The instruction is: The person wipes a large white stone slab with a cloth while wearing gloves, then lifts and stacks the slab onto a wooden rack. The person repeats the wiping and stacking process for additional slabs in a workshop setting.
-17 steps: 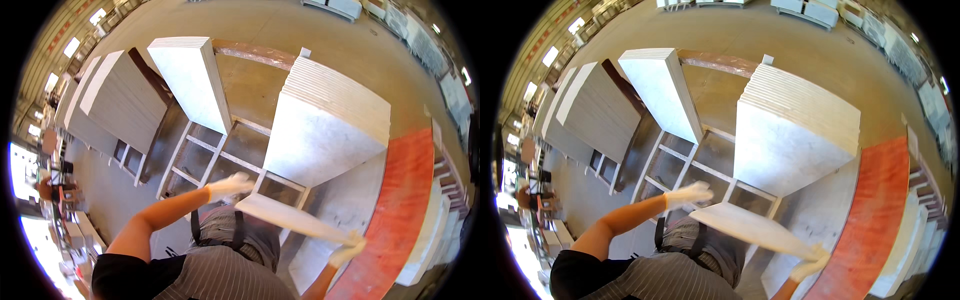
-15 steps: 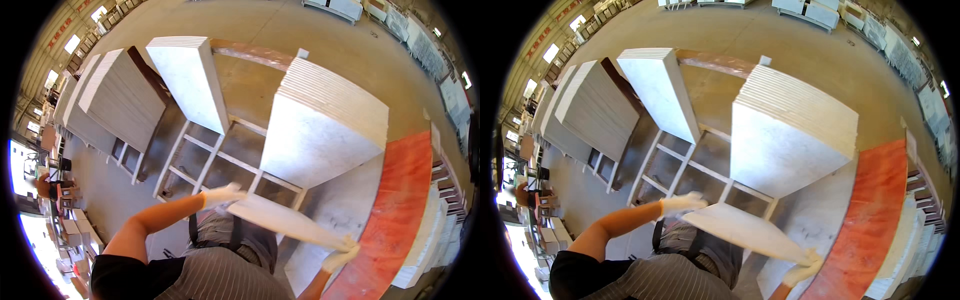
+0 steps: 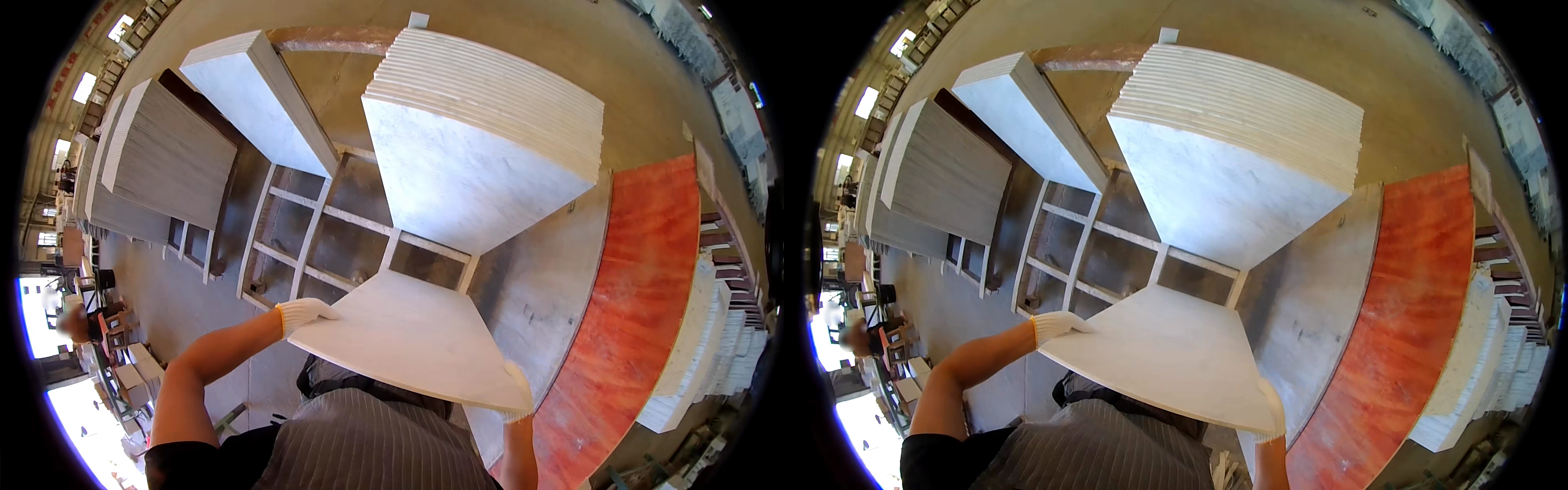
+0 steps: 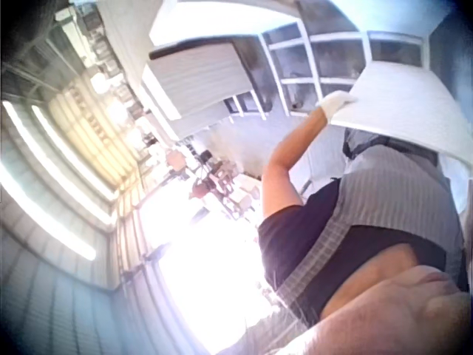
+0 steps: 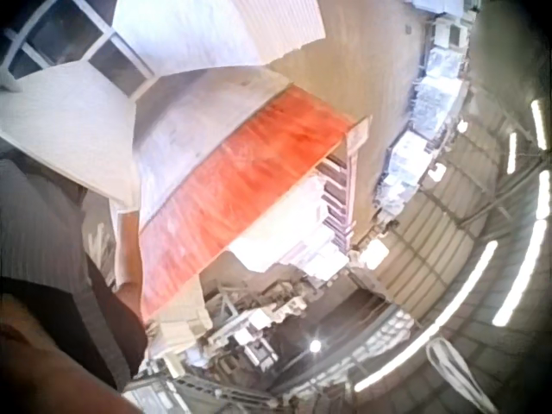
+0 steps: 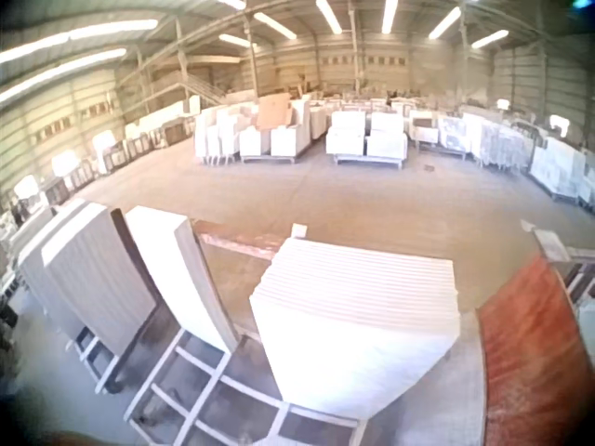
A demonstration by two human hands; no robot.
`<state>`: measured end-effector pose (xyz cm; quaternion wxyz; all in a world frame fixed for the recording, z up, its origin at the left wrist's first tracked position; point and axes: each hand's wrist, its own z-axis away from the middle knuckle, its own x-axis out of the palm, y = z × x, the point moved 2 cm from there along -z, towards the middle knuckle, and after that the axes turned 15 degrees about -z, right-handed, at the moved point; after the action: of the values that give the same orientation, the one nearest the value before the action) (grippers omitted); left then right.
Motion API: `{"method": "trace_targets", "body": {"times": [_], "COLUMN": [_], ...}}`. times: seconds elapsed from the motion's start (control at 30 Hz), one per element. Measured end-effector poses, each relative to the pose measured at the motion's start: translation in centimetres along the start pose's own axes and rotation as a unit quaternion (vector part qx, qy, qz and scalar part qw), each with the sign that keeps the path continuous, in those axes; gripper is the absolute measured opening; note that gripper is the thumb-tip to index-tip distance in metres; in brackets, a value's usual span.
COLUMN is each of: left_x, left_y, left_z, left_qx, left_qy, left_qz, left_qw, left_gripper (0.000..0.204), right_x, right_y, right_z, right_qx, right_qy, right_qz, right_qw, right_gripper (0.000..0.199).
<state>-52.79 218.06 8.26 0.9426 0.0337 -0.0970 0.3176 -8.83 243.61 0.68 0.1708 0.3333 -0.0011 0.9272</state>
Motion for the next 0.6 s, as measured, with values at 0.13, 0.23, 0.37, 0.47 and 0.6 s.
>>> {"method": "trace_targets", "body": {"times": [0.13,0.23,0.37,0.47,0.6], "left_x": [0.7,0.4,-1.0,-1.0,-0.1], "left_y": [-1.7,-3.3,-4.7,-4.4,-2.9], "left_z": [0.4,-0.3,-1.8,-1.5,0.6], "left_qx": [-0.012,-0.003,0.035,0.060,0.080], "left_qy": [0.033,0.053,0.062,0.074,0.079], "left_qz": [0.007,-0.016,-0.054,-0.052,-0.030], "left_qw": [0.999,0.998,0.996,0.994,0.993], "left_gripper": [0.034,0.035,0.035,0.032,0.030], "right_x": [6.2,5.0,5.7,5.4,5.4], "right_y": [0.7,0.8,0.9,0.8,0.5], "right_z": [1.8,0.7,0.6,0.4,0.3], "right_qx": [0.045,0.067,0.070,0.064,0.070], "right_qy": [0.145,0.179,0.238,0.225,0.207], "right_qz": [0.120,0.162,0.246,0.212,0.198], "right_qw": [0.981,0.968,0.937,0.949,0.955], "right_gripper": [0.041,0.042,0.042,0.040,0.043]}}
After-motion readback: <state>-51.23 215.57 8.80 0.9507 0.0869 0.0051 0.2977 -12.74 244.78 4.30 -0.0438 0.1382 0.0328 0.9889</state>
